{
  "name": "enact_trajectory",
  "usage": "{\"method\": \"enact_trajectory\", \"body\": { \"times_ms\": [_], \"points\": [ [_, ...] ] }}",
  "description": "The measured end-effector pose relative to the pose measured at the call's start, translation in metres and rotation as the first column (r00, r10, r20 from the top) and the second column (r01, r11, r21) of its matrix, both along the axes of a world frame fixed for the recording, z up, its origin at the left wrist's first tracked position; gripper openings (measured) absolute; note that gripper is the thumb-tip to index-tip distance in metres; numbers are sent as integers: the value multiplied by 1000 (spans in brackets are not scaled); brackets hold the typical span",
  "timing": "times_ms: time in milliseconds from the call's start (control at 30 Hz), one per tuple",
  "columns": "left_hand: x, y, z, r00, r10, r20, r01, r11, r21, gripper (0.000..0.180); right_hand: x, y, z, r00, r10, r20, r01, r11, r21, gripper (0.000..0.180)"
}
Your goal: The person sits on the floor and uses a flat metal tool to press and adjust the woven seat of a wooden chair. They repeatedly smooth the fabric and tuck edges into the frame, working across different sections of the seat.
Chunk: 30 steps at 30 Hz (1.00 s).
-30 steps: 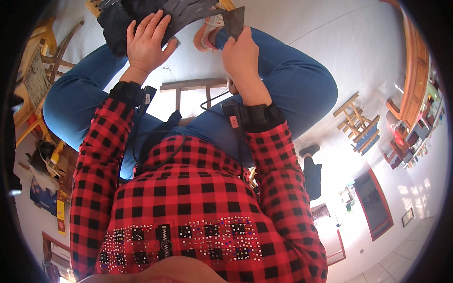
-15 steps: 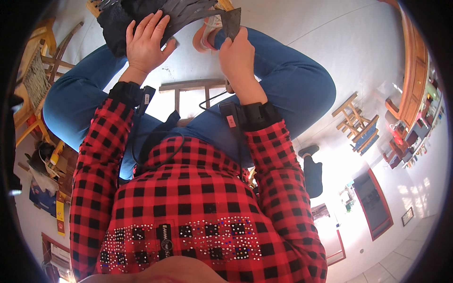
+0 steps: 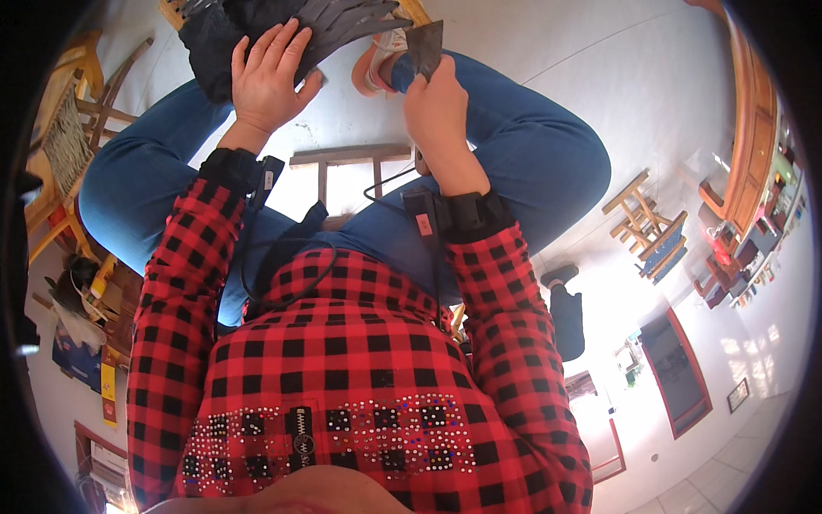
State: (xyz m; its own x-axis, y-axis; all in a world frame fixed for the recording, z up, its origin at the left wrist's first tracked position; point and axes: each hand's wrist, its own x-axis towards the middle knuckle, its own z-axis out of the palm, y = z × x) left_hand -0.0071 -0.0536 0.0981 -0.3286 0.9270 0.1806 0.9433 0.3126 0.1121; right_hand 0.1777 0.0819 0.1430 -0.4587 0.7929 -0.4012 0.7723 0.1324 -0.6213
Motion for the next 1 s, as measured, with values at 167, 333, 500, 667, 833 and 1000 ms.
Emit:
{"method": "enact_trajectory", "body": {
  "times_ms": [167,333,500,667,833,1000],
  "points": [
    [1,0,2,1000,6,-1,-6,999,-36,50,2,0,-1,1000,-6,-30,6,1000,-15,25],
    [1,0,2,1000,5,-13,-5,1000,-27,50,2,0,-1,999,25,-28,-25,1000,-1,25],
    [0,0,2,1000,2,-1,-2,1000,-25,50,6,1,-2,1000,-2,7,2,1000,-6,26],
    [-2,0,-1,1000,7,-13,-8,998,-57,51,1,4,-13,999,50,-14,-49,998,42,26],
    [-7,1,-10,1000,14,-14,-14,998,-62,52,10,30,15,963,-249,-106,201,919,-338,21],
    [-11,3,-17,1000,11,-26,-12,999,-51,49,5,40,38,985,-105,-139,34,899,-436,20]
  ]
}}
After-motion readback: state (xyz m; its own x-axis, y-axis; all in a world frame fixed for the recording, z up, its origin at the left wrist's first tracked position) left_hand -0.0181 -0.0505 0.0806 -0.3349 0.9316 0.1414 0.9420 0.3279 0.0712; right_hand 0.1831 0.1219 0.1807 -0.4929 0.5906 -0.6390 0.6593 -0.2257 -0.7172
